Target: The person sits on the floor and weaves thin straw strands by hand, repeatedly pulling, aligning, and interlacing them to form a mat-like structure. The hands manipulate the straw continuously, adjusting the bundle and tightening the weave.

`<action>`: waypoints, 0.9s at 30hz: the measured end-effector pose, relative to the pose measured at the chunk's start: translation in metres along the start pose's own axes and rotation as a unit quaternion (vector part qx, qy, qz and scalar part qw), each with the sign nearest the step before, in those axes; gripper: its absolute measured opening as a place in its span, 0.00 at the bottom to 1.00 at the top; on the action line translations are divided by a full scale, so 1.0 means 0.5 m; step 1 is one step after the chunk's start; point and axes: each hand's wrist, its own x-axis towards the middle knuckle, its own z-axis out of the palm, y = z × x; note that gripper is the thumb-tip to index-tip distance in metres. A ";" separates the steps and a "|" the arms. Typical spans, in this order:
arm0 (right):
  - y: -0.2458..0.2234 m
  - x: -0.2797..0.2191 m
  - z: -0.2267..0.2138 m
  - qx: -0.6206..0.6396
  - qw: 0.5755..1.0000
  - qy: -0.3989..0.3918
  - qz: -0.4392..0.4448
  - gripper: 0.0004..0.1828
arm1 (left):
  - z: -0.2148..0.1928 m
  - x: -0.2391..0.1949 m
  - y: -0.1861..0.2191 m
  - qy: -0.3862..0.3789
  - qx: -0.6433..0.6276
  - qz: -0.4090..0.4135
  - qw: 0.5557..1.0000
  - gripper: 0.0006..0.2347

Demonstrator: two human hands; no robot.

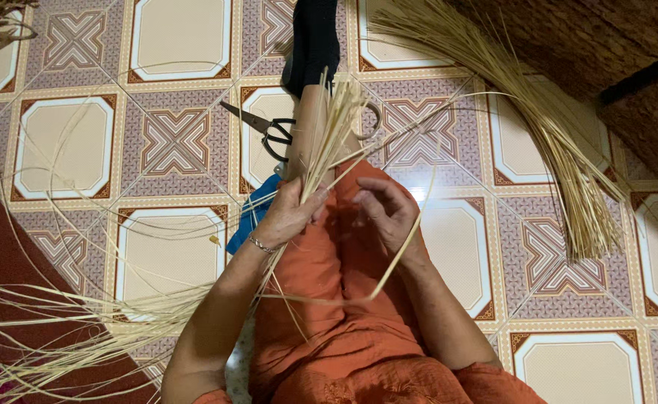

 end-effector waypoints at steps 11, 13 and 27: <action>0.026 0.040 -0.089 0.022 0.992 -0.014 0.123 0.19 | 0.036 -0.052 0.079 -0.066 -0.021 -0.042 0.997 0.08; 0.024 0.027 -0.134 -0.018 0.988 -0.063 0.139 0.23 | 0.023 -0.054 0.084 -0.050 -0.017 -0.048 0.997 0.09; 0.102 0.050 -0.203 0.527 0.835 -0.091 0.133 0.33 | 0.039 -0.038 0.024 -0.068 -0.068 -0.062 0.993 0.11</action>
